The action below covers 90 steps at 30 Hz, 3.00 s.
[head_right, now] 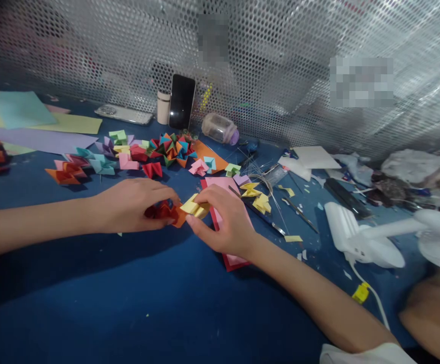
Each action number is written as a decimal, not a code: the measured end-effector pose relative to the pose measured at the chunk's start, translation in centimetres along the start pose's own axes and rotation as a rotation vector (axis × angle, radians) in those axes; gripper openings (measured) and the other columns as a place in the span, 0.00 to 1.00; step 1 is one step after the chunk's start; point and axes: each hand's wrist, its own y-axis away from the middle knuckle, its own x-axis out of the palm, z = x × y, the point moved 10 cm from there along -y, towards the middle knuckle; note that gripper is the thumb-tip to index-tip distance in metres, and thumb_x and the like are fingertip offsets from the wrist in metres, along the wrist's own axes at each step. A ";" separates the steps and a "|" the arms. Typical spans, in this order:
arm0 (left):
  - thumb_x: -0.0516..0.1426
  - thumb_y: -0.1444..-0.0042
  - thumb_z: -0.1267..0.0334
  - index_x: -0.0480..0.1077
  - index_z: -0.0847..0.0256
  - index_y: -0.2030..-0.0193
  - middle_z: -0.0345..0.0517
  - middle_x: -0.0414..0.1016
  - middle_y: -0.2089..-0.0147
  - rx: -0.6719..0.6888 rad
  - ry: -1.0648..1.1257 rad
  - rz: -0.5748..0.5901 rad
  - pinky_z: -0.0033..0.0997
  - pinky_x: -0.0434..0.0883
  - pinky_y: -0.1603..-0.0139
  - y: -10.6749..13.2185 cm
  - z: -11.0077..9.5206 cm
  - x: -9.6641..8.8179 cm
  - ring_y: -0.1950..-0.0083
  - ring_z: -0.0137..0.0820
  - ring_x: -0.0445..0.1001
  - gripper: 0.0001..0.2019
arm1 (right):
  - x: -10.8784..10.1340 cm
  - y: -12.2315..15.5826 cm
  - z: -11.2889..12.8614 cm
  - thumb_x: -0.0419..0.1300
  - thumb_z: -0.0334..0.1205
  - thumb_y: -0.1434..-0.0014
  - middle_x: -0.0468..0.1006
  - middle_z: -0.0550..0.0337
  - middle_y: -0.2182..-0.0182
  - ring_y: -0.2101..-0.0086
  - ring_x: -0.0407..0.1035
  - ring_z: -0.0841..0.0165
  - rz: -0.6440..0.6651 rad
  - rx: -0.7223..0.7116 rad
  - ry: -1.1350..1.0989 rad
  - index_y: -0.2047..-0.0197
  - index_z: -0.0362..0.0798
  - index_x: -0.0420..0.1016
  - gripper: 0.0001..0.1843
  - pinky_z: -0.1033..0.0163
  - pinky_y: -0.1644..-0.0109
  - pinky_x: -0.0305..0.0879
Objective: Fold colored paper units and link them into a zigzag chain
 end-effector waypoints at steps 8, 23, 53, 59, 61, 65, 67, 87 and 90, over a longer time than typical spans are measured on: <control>0.56 0.48 0.62 0.67 0.57 0.57 0.42 0.77 0.62 -0.016 -0.018 -0.029 0.29 0.65 0.65 -0.1 -0.2 -0.1 0.62 0.35 0.76 0.11 | 3.6 0.1 0.5 0.54 0.39 0.40 0.74 0.54 0.64 0.62 0.67 0.65 0.285 -0.025 -0.017 0.58 0.48 0.66 0.06 0.58 0.57 0.66; 0.55 0.48 0.60 0.61 0.58 0.49 0.45 0.76 0.63 -0.057 0.041 0.056 0.32 0.67 0.65 0.1 0.4 0.7 0.62 0.39 0.76 0.19 | 3.4 -0.4 -1.1 0.52 0.42 0.37 0.76 0.54 0.64 0.62 0.69 0.64 0.265 0.062 0.077 0.60 0.46 0.70 0.10 0.57 0.56 0.66; 0.53 0.41 0.73 0.72 0.63 0.60 0.41 0.71 0.71 0.348 -0.721 -0.273 0.35 0.62 0.70 2.1 -7.5 0.0 0.71 0.31 0.69 0.07 | 2.5 -0.4 -3.8 0.60 0.38 0.43 0.80 0.62 0.70 0.69 0.71 0.72 0.129 0.314 -0.021 0.66 0.46 0.78 0.07 0.66 0.64 0.63; 0.55 0.41 0.70 0.71 0.60 0.61 0.42 0.74 0.65 0.290 -0.599 -0.241 0.37 0.64 0.63 1.7 -6.6 0.2 0.64 0.35 0.71 0.04 | 2.5 -0.4 -5.0 0.58 0.37 0.42 0.79 0.62 0.71 0.71 0.69 0.74 0.129 0.381 -0.098 0.68 0.45 0.78 0.09 0.68 0.66 0.61; 0.56 0.41 0.67 0.71 0.60 0.62 0.42 0.74 0.64 0.255 -0.548 -0.221 0.36 0.63 0.64 1.4 -6.1 0.3 0.63 0.35 0.71 0.03 | 2.8 -0.3 -5.1 0.57 0.37 0.42 0.79 0.62 0.70 0.69 0.69 0.73 0.140 0.385 -0.132 0.68 0.45 0.78 0.08 0.68 0.65 0.61; 0.55 0.39 0.59 0.70 0.60 0.62 0.43 0.73 0.65 0.194 -0.465 -0.200 0.36 0.62 0.66 1.0 -5.3 0.3 0.66 0.35 0.70 0.07 | 3.0 -0.4 -4.8 0.57 0.35 0.42 0.79 0.60 0.68 0.66 0.70 0.72 0.120 0.356 -0.176 0.67 0.45 0.77 0.07 0.66 0.60 0.63; 0.54 0.39 0.56 0.69 0.61 0.64 0.43 0.72 0.67 0.164 -0.433 -0.209 0.36 0.60 0.66 0.9 -4.9 0.3 0.67 0.35 0.69 0.10 | 3.0 -0.5 -4.4 0.58 0.36 0.42 0.79 0.60 0.67 0.66 0.71 0.72 0.105 0.335 -0.192 0.67 0.44 0.77 0.07 0.66 0.59 0.63; 0.50 0.35 0.68 0.71 0.60 0.60 0.44 0.73 0.64 0.349 -0.270 -0.161 0.34 0.61 0.61 0.7 -4.1 0.0 0.65 0.33 0.67 0.09 | 2.0 -0.7 -2.0 0.60 0.35 0.45 0.76 0.55 0.59 0.58 0.70 0.67 0.093 0.026 0.001 0.62 0.47 0.76 0.07 0.59 0.50 0.64; 0.50 0.36 0.69 0.71 0.60 0.59 0.44 0.73 0.62 0.360 -0.270 -0.157 0.33 0.61 0.61 0.7 -4.2 -0.1 0.64 0.33 0.67 0.08 | 1.9 -0.7 -2.3 0.60 0.34 0.46 0.74 0.54 0.54 0.53 0.69 0.66 0.082 0.055 -0.034 0.62 0.47 0.77 0.08 0.57 0.46 0.64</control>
